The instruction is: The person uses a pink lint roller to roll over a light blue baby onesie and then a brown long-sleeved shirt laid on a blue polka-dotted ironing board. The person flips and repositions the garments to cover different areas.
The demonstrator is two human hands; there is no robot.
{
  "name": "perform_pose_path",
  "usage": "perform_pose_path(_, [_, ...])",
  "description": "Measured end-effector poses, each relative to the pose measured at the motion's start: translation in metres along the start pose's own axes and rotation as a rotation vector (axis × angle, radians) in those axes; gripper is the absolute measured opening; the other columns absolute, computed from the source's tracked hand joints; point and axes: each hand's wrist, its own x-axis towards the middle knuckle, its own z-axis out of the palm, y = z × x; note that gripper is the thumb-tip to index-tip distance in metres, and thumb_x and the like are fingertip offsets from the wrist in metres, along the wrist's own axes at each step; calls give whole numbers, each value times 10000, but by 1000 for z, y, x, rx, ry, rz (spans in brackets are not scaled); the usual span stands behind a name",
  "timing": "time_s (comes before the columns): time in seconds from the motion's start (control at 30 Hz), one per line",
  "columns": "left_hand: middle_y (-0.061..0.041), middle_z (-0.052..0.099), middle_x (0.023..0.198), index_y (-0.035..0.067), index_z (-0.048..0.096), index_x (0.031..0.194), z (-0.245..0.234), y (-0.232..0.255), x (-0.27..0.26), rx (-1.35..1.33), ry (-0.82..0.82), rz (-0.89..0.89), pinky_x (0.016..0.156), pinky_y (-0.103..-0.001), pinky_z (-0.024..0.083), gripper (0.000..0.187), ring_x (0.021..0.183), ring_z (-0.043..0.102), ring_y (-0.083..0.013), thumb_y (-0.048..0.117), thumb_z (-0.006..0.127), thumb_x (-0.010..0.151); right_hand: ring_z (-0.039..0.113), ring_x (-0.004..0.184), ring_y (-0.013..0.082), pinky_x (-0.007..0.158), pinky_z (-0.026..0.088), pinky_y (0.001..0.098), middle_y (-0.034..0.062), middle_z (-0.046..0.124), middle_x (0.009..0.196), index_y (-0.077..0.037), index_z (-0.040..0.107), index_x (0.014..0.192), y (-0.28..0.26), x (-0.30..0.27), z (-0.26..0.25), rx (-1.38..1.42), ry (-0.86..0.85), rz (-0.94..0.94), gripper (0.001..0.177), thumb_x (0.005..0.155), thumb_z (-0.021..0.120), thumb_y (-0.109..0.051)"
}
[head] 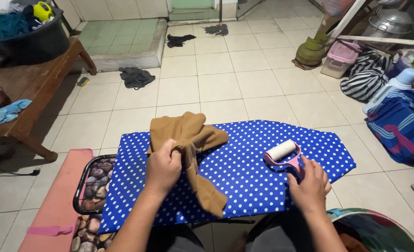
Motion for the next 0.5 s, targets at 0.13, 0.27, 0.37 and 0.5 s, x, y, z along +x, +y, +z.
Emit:
perform_pose_path(0.13, [-163,695,793,18,667,1007,-6,38,7,-265,-8,-152,679,-395,545,193,709,692,-277,118,506,970,639,1102,302,991,480,410,121,691,1135,-83,685,1155,-46,-14,-25,383,86,-181,384,791,791,-148])
perform_pose_path(0.27, [-122,678,1005,-13,606,1117,-12,71,24,-876,30,-331,803,-336,567,229,888,656,-195,47,422,996,766,716,195,602,592,294,44,791,880,-74,782,974,-97,-48,-47,816,-383,-333,214,769,766,-18])
perform_pose_path(0.37, [-152,635,1082,-43,519,1223,-24,104,37,-1228,37,-387,836,-352,585,268,933,653,-207,27,395,996,772,845,230,736,613,315,79,765,989,-65,729,1141,-134,-61,-63,886,-509,-595,335,816,804,-43])
perform_pose_path(0.5, [-131,596,1096,5,438,1380,-53,147,47,-1339,23,-272,834,-357,591,392,924,630,-182,14,385,992,682,1139,282,943,540,384,169,670,1249,17,523,1373,-171,-58,-87,1086,-457,-479,616,832,791,-104])
